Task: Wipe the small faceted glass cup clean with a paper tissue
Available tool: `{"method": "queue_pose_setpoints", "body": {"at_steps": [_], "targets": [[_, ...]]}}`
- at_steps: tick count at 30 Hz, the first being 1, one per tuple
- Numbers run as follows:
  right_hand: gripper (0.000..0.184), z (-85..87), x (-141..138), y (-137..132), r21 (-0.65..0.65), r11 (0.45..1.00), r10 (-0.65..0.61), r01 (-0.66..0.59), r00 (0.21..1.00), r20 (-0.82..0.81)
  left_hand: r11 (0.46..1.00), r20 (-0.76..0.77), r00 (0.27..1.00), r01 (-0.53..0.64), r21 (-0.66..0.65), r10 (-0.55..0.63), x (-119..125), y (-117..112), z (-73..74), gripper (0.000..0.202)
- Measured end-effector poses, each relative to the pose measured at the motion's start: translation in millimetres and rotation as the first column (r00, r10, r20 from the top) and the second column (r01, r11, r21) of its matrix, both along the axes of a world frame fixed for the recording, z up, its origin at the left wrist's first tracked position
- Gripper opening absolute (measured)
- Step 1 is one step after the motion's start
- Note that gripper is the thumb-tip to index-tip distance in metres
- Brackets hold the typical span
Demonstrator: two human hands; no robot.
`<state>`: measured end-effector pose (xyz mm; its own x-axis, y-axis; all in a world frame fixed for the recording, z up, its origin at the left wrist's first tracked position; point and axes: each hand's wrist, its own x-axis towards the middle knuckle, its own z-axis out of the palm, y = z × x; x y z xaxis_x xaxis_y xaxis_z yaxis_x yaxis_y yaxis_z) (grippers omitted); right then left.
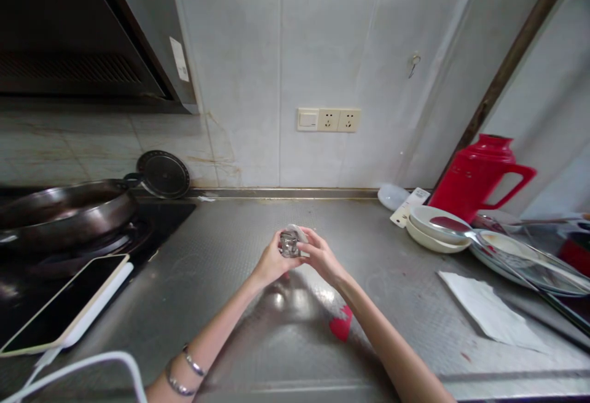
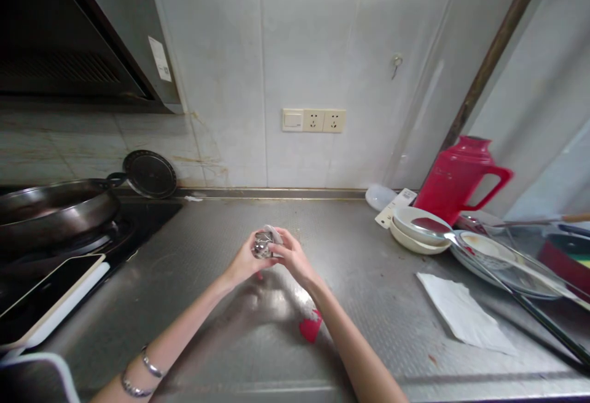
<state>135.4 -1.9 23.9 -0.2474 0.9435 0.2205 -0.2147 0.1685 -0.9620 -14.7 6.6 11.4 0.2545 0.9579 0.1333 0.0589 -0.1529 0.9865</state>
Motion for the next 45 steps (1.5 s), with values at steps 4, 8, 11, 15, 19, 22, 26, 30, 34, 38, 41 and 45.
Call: {"method": "queue_pose_setpoints", "body": {"at_steps": [4,8,11,15,19,22,26,30,34,38,41,45], "targets": [[0.053,0.6,-1.3,-2.3,0.051,0.997,0.054,-0.053,0.998,-0.015,0.999,0.013,1.0,-0.008,-0.036,0.008,1.0,1.7,-4.6,0.099],[0.054,0.7,-0.9,0.1,0.025,1.0,-0.019,0.019,1.0,-0.007,0.995,0.002,0.997,0.082,-0.048,-0.082,-0.2,-1.3,-1.0,0.118],[0.049,3.0,2.1,1.8,-0.057,0.997,-0.061,0.06,0.998,-0.032,0.988,-0.098,0.985,0.148,0.045,-0.143,-3.5,-5.1,3.8,0.13],[0.04,7.4,4.3,2.1,-0.152,0.988,-0.052,0.041,0.996,-0.072,0.964,-0.301,0.951,0.017,0.265,0.066,-7.4,-5.8,3.5,0.132],[0.04,7.6,2.0,0.7,-0.22,0.975,-0.031,0.018,0.998,-0.056,0.916,-0.308,0.948,0.051,0.397,0.08,-7.4,-0.9,-4.7,0.126],[0.039,4.1,0.1,1.0,-0.239,0.971,-0.03,0.028,1.0,-0.006,0.882,-0.308,0.948,0.08,0.465,0.076,-6.7,2.9,-9.4,0.114],[0.042,-1.6,0.0,4.7,-0.25,0.968,-0.041,0.038,0.999,-0.009,0.867,-0.286,0.955,0.081,0.492,0.073,-6.9,4.5,-8.9,0.099],[0.044,-4.7,1.0,8.2,-0.274,0.959,-0.074,0.064,0.997,-0.026,0.898,-0.241,0.969,0.065,0.435,0.047,-6.6,2.8,-6.2,0.095],[0.04,-7.0,4.2,12.4,-0.249,0.962,-0.101,0.112,0.993,0.056,0.933,-0.172,0.985,0.066,0.354,-0.005,-4.5,0.6,-7.1,0.091],[0.037,-9.6,12.2,20.1,-0.089,0.961,-0.234,0.261,0.943,0.237,0.952,-0.111,0.994,0.04,0.304,-0.006,-3.0,-0.6,-7.0,0.088],[0.034,-8.9,16.4,22.2,0.224,0.893,-0.443,0.39,0.85,0.285,0.954,-0.116,0.993,0.017,0.299,0.018,-2.6,-1.4,-5.8,0.086],[0.029,-5.1,11.5,16.1,0.348,0.857,-0.459,0.38,0.87,0.18,0.95,-0.111,0.993,-0.004,0.313,0.041,-1.2,-3.0,-5.5,0.083]]}}
